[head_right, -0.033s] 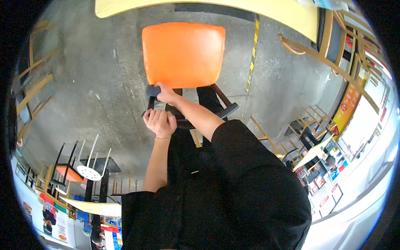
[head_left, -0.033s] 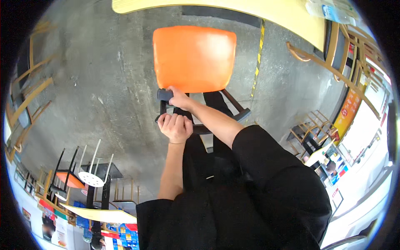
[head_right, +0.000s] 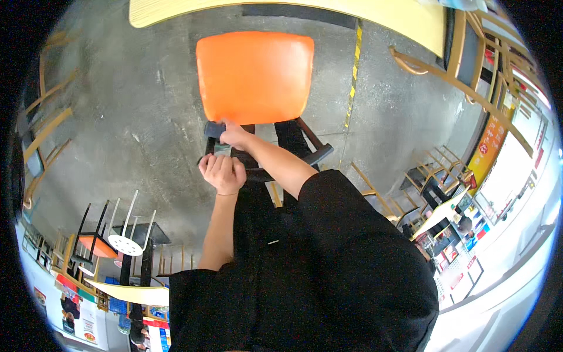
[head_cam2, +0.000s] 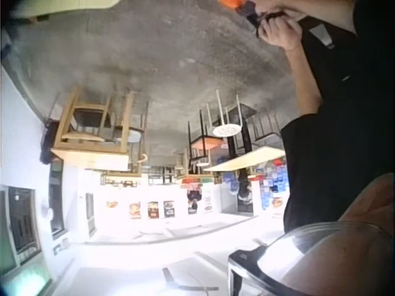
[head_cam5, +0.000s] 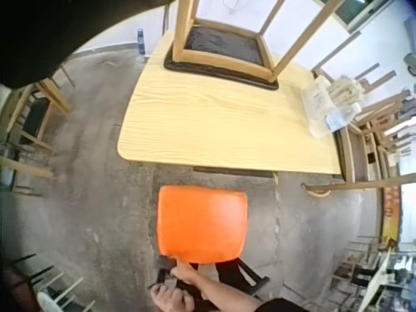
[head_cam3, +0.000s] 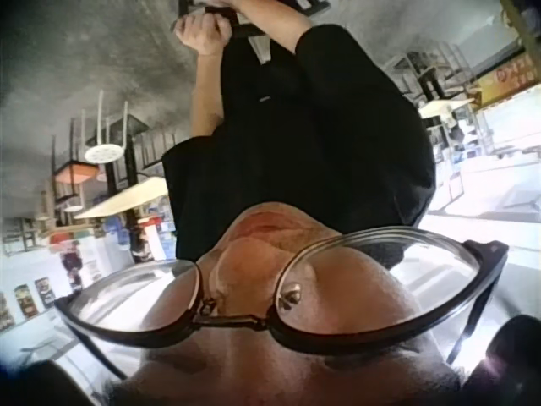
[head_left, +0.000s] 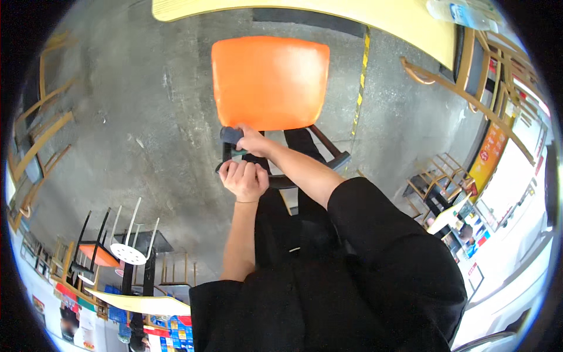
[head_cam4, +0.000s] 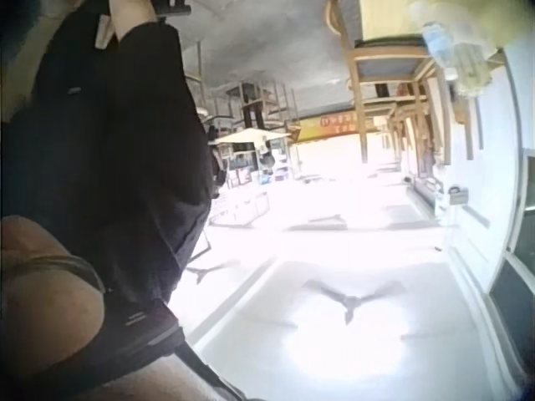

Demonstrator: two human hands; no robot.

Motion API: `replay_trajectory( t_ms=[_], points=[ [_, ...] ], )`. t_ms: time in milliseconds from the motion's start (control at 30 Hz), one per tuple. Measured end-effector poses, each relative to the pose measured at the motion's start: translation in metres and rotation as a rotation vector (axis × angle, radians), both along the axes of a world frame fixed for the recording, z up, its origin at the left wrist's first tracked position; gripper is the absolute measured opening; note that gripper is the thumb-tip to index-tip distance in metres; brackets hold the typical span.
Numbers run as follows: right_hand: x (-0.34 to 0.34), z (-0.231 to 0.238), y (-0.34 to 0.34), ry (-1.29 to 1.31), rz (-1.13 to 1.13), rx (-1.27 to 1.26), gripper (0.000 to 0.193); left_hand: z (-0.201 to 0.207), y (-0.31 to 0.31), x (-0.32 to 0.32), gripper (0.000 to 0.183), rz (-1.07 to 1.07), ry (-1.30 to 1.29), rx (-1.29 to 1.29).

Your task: The person is wiping down chairs and tables in a restaurant using a cleaning cloth.

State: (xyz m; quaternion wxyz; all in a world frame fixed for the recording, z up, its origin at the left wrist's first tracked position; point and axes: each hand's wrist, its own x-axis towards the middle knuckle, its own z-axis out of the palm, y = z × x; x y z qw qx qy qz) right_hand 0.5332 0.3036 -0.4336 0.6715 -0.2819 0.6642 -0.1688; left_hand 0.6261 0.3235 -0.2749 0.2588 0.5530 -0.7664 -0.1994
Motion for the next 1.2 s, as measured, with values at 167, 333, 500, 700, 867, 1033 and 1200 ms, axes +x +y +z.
replay_trajectory(
  t_ms=[167, 333, 500, 700, 867, 1033, 1200],
  points=[
    [-0.046, 0.066, 0.003, -0.578, -0.181, 0.329, 0.067, 0.005, 0.000, 0.006, 0.022, -0.029, -0.056, -0.001],
    [-0.149, 0.083, 0.008, 0.183, 0.236, -0.244, 0.030, 0.006, 0.000, -0.004, 0.022, -0.049, -0.112, -0.009],
    [-0.287, 0.091, 0.035, 0.487, 0.424, -0.261, 0.038, 0.004, 0.002, -0.011, 0.020, -0.030, -0.136, -0.015],
    [-0.359, 0.136, 0.057, 0.208, 0.330, 0.018, 0.056, 0.021, -0.002, -0.029, 0.027, -0.053, -0.075, 0.115],
    [-0.350, 0.126, 0.087, 0.025, 0.269, 0.115, 0.051, 0.048, 0.028, -0.119, 0.019, -0.249, 0.083, 0.535],
    [-0.326, 0.093, 0.101, -0.134, -0.081, 0.336, 0.058, 0.024, 0.074, -0.191, 0.033, -0.318, -0.188, 0.411],
    [-0.305, 0.080, 0.092, 0.057, 0.037, 0.363, 0.078, 0.018, 0.077, -0.199, 0.047, -0.318, -0.392, 0.424]
  ],
)
